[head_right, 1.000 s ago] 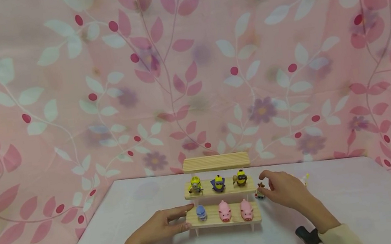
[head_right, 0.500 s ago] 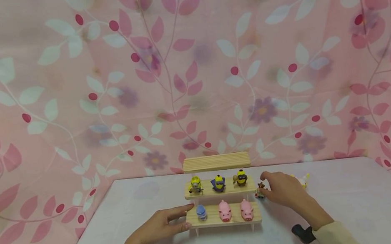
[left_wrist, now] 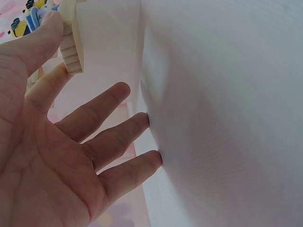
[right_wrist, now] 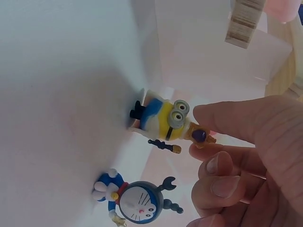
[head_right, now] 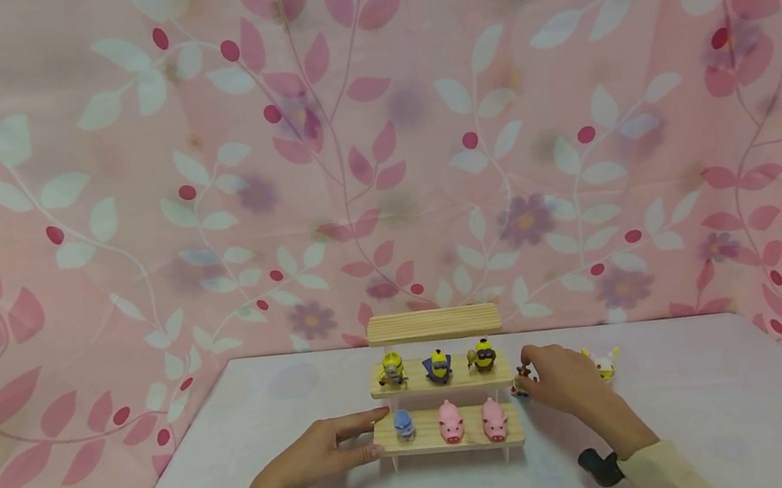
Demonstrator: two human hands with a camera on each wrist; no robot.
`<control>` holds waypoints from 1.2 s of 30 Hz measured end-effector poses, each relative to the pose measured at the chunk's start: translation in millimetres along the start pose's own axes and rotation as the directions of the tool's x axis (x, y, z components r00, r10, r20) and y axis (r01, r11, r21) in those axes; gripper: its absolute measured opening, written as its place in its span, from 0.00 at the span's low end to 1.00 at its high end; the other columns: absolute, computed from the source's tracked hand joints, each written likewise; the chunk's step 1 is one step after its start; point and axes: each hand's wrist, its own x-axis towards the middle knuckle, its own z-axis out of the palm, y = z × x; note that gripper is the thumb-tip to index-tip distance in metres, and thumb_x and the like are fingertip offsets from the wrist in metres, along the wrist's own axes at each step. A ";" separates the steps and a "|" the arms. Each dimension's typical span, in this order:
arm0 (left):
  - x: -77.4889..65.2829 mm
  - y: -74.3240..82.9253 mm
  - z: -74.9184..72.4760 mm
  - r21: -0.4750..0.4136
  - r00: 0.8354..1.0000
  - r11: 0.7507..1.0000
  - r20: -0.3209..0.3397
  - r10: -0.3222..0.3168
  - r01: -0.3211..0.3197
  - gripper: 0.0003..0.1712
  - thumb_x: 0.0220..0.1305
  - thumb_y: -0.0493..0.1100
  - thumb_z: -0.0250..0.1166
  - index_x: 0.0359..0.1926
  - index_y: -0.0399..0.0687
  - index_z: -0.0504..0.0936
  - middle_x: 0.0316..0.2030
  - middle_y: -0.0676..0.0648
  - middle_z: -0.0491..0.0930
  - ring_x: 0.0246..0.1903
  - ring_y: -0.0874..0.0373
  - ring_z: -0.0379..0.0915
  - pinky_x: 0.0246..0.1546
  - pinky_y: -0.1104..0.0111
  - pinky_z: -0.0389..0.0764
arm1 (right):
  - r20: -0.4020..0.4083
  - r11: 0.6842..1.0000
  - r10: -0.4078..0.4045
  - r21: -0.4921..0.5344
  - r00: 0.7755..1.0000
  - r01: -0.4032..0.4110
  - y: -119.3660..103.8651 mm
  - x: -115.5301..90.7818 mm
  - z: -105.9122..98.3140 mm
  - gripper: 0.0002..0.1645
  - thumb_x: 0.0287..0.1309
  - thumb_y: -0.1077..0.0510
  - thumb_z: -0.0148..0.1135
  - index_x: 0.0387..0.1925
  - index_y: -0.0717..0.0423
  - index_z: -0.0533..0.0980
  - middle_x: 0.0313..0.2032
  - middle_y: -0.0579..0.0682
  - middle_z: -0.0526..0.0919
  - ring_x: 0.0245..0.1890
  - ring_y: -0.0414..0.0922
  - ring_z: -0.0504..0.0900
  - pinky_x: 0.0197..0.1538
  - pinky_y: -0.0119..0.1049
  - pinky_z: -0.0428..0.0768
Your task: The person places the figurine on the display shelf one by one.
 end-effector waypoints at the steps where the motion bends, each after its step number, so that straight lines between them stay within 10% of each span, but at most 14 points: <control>1: 0.0 0.0 0.1 0.001 1.000 1.000 0.000 -0.001 0.001 0.33 0.65 0.63 0.63 0.69 0.67 0.71 0.65 0.54 0.71 0.58 0.55 0.74 0.58 0.46 0.71 | -0.006 1.000 -0.001 -0.001 1.000 0.001 0.2 0.0 0.6 0.14 0.56 0.54 0.70 0.41 0.57 0.79 0.21 0.44 0.73 0.20 0.42 0.69 0.21 0.36 0.68; 36: 0.5 0.6 -0.5 0.003 1.000 1.000 0.006 0.002 -0.002 0.33 0.65 0.63 0.63 0.70 0.66 0.70 0.66 0.53 0.71 0.58 0.55 0.74 0.58 0.45 0.71 | -0.136 0.994 -0.016 0.106 0.991 0.030 -15.7 -29.9 -45.9 0.15 0.59 0.49 0.69 0.41 0.52 0.78 0.17 0.42 0.68 0.15 0.41 0.65 0.18 0.35 0.62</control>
